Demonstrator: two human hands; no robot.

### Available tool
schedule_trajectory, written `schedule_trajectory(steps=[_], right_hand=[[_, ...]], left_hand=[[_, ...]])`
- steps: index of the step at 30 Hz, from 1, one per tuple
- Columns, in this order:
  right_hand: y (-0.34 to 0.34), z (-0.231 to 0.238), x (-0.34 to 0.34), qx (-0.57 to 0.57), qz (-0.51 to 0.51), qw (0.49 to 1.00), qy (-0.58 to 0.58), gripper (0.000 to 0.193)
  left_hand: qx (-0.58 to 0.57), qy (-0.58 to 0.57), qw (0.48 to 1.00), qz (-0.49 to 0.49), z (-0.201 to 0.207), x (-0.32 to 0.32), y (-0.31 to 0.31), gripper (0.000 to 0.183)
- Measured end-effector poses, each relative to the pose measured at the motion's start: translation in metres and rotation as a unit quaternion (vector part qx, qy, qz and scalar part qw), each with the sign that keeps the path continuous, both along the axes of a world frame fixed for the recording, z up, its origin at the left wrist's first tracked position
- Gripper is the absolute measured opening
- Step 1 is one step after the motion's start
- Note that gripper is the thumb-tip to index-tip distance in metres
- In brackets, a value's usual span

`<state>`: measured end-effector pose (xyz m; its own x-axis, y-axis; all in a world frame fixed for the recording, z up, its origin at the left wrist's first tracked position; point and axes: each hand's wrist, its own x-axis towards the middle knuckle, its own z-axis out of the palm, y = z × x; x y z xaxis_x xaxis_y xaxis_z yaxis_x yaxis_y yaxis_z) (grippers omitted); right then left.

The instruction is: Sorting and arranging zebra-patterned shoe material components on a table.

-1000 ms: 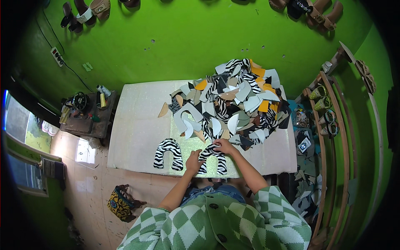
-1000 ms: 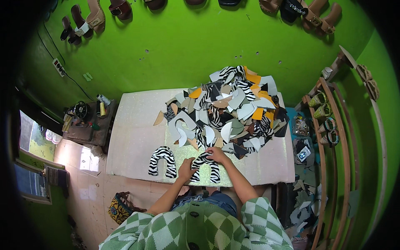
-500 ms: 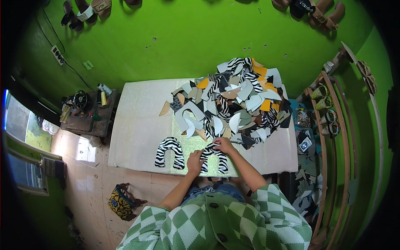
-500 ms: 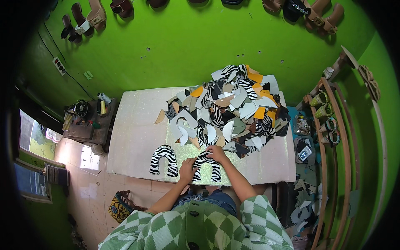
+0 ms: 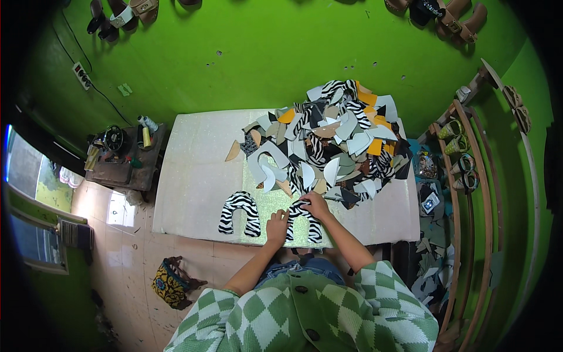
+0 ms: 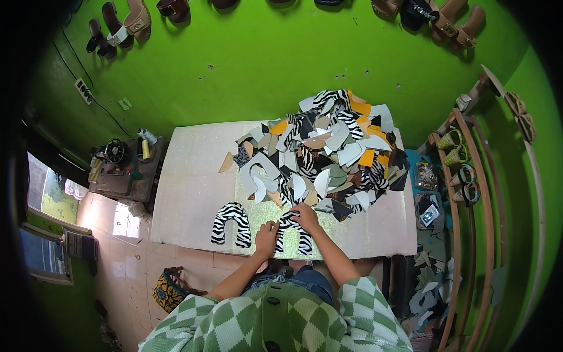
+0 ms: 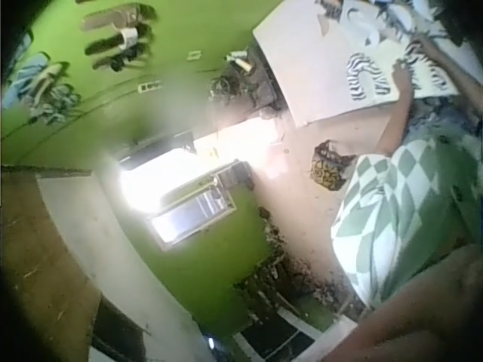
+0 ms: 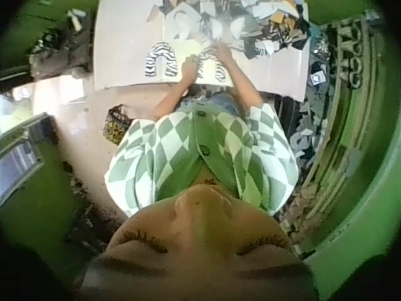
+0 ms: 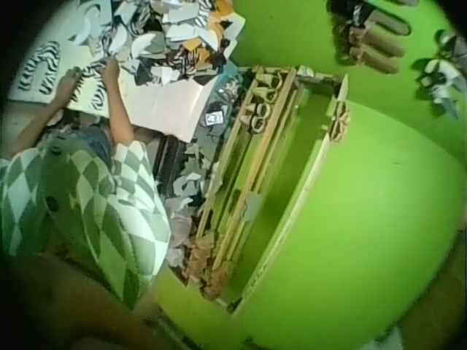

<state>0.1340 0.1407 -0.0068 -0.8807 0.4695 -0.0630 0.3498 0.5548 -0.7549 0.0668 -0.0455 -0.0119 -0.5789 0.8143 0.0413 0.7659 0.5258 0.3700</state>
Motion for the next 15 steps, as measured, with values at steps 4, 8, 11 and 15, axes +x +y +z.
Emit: schedule_trajectory(steps=[4,8,11,15], right_hand=[[-0.003,0.005,0.001,0.031,0.0,1.0,-0.004,0.029],[-0.014,0.009,0.008,0.091,-0.024,0.994,0.06,0.026],[-0.027,0.005,0.016,0.12,-0.019,0.99,0.072,0.025],[-0.046,-0.002,0.043,0.155,-0.011,0.986,0.055,0.027]], left_hand=[[-0.058,0.079,0.995,0.003,-0.005,0.005,0.005,0.045],[-0.027,0.099,0.995,-0.006,-0.009,0.009,0.008,0.044],[-0.029,0.072,0.997,0.003,-0.01,0.012,0.011,0.047],[-0.034,0.106,0.994,0.001,-0.01,0.014,0.012,0.048]])
